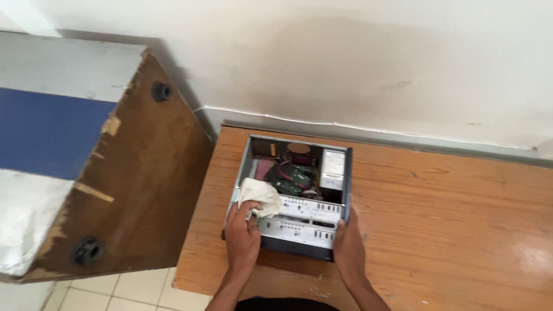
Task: The person wipes the exterior and interior surfaces of an open computer case using a white cloth. They hold the case steady with one hand while cleaning the metal chassis and edges with the other hand.
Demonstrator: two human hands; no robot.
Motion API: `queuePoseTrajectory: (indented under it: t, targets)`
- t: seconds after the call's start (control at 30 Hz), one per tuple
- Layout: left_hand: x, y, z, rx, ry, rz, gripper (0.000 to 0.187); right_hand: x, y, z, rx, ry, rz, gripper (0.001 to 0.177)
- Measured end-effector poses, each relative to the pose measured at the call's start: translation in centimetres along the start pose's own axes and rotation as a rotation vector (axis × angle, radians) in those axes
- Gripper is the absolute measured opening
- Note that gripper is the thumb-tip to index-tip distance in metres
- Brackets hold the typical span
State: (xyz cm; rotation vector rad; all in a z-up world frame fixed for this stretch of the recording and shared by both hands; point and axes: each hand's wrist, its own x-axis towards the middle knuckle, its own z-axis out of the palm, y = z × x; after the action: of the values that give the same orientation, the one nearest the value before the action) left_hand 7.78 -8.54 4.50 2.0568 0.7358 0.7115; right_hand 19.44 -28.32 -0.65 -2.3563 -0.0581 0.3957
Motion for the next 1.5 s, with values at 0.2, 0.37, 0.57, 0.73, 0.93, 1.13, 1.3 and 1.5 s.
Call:
queuePoseTrajectory:
  t: [0.2, 0.37, 0.57, 0.73, 0.93, 1.13, 1.3, 1.5]
  targets:
    - [0.5, -1.1, -2.0, -0.252, 0.3, -0.249, 0.018, 1.7, -1.9, 1.3, 0.019, 0.187, -0.523, 0.057]
    - [-0.7, -0.6, -2.2, -0.23, 0.295, -0.3, 0.022, 0.1, -6.0, 3.9, -0.113, -0.165, -0.702, 0.042]
    - [-3.3, -7.7, 0.1, -0.133, -0.168, -0.128, 0.031, 2.0, -0.8, 6.4, -0.12, -0.087, -0.816, 0.014]
    - [-3.8, -6.5, -2.6, -0.153, -0.28, -0.084, 0.032, 1.2, 0.0, 5.5, -0.118, 0.061, -0.904, 0.012]
    - [-4.1, -5.9, -2.1, -0.22, -0.298, -0.124, 0.033, 1.1, -1.0, 2.2, -0.094, 0.18, -0.466, 0.017]
    - [-4.0, -5.4, 0.3, -0.112, -0.148, -0.114, 0.038, 3.6, 2.4, 2.1, -0.018, 0.239, -0.613, 0.05]
    - [-2.3, -5.0, 3.1, 0.086, -0.127, 0.103, 0.04, 4.7, 4.0, 3.6, -0.507, -0.112, -0.521, 0.105]
    - [-2.5, -4.4, 6.8, 0.089, -0.313, 0.193, 0.041, 5.6, 5.0, 3.9, -0.383, -0.169, -0.557, 0.104]
